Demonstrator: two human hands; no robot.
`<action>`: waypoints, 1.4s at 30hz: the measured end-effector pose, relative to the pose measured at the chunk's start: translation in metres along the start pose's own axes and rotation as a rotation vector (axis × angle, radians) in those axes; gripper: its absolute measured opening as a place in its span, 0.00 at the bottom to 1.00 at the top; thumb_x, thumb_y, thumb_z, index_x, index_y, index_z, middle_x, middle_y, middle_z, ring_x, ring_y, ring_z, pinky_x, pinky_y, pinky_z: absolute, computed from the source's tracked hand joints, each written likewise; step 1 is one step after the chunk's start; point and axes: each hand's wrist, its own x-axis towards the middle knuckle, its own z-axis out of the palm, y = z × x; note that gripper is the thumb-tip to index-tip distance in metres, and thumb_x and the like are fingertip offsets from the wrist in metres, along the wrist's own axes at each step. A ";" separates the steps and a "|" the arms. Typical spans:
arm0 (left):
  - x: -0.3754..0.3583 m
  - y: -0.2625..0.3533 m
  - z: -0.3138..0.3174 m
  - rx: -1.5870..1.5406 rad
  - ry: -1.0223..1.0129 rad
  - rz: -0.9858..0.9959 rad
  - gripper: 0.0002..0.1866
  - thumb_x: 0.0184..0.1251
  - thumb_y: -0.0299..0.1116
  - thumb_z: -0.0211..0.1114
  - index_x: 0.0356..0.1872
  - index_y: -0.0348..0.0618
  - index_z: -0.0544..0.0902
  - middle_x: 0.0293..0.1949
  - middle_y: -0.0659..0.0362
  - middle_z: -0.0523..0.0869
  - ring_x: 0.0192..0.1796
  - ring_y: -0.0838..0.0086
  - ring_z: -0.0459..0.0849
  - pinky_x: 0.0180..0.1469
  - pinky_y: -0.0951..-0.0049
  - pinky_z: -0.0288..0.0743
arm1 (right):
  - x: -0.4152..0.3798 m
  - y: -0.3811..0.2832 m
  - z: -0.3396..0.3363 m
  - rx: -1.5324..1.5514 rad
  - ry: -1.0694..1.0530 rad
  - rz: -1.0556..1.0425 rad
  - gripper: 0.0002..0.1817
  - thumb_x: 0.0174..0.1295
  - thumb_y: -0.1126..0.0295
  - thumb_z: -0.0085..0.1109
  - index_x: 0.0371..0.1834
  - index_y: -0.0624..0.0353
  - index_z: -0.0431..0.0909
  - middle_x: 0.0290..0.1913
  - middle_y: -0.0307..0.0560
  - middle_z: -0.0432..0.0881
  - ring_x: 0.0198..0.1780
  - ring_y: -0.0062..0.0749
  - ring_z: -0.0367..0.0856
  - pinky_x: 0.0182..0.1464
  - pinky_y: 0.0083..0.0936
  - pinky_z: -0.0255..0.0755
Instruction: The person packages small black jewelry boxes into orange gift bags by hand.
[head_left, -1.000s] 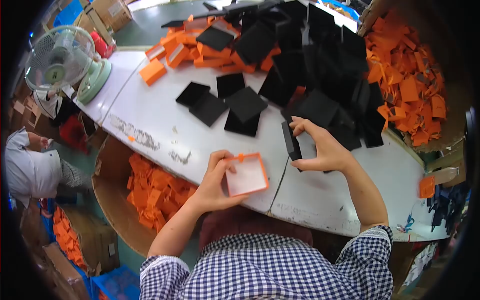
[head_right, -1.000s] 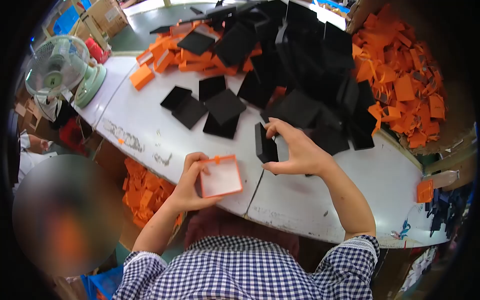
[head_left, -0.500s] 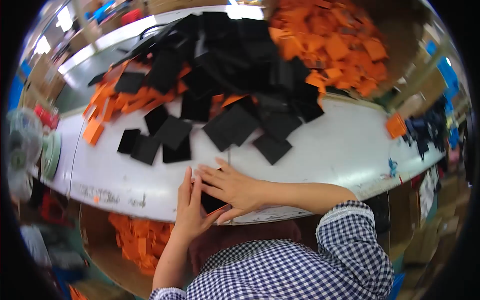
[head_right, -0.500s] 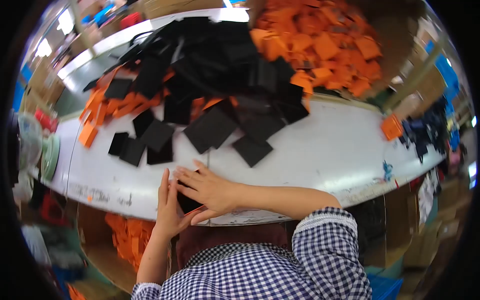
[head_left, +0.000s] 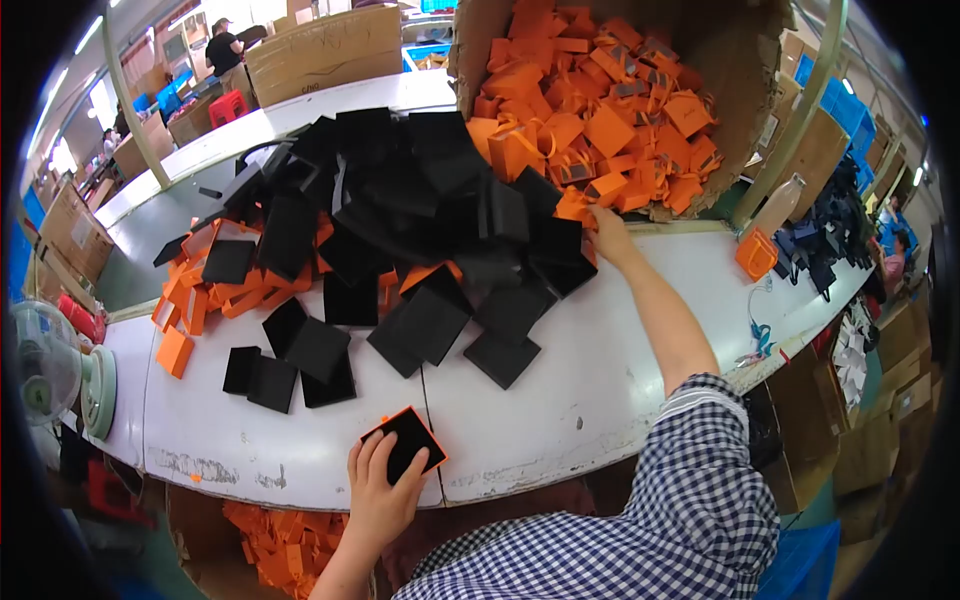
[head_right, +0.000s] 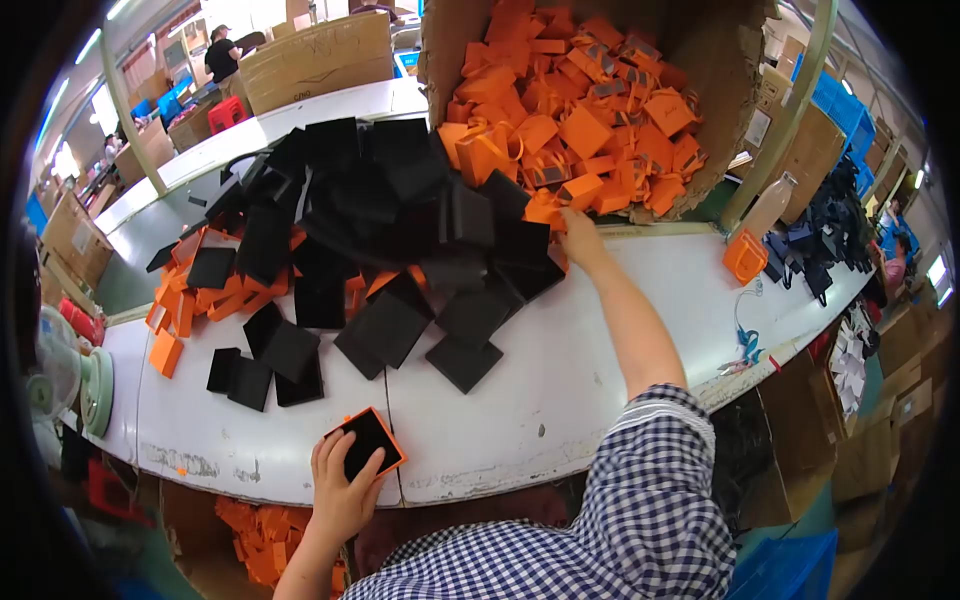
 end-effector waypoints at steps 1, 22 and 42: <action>-0.003 -0.001 0.002 0.003 0.003 0.011 0.20 0.61 0.34 0.73 0.56 0.51 0.86 0.64 0.46 0.79 0.74 0.48 0.70 0.74 0.39 0.58 | 0.003 0.003 0.010 -0.036 0.073 -0.048 0.17 0.63 0.75 0.58 0.55 0.61 0.79 0.52 0.64 0.82 0.54 0.62 0.81 0.56 0.49 0.77; 0.018 -0.015 -0.018 0.307 -0.331 0.300 0.34 0.74 0.49 0.64 0.77 0.51 0.70 0.78 0.40 0.64 0.74 0.33 0.64 0.69 0.37 0.66 | -0.108 -0.268 -0.075 -0.741 -1.348 -0.884 0.16 0.61 0.70 0.65 0.52 0.61 0.88 0.55 0.51 0.88 0.54 0.46 0.86 0.55 0.41 0.81; -0.031 -0.031 -0.025 -0.111 -0.151 -0.253 0.48 0.49 0.46 0.83 0.71 0.40 0.70 0.72 0.42 0.65 0.72 0.43 0.68 0.72 0.51 0.67 | -0.225 -0.234 -0.089 0.129 -0.709 -0.624 0.64 0.44 0.39 0.79 0.78 0.71 0.57 0.69 0.63 0.70 0.71 0.53 0.68 0.67 0.48 0.68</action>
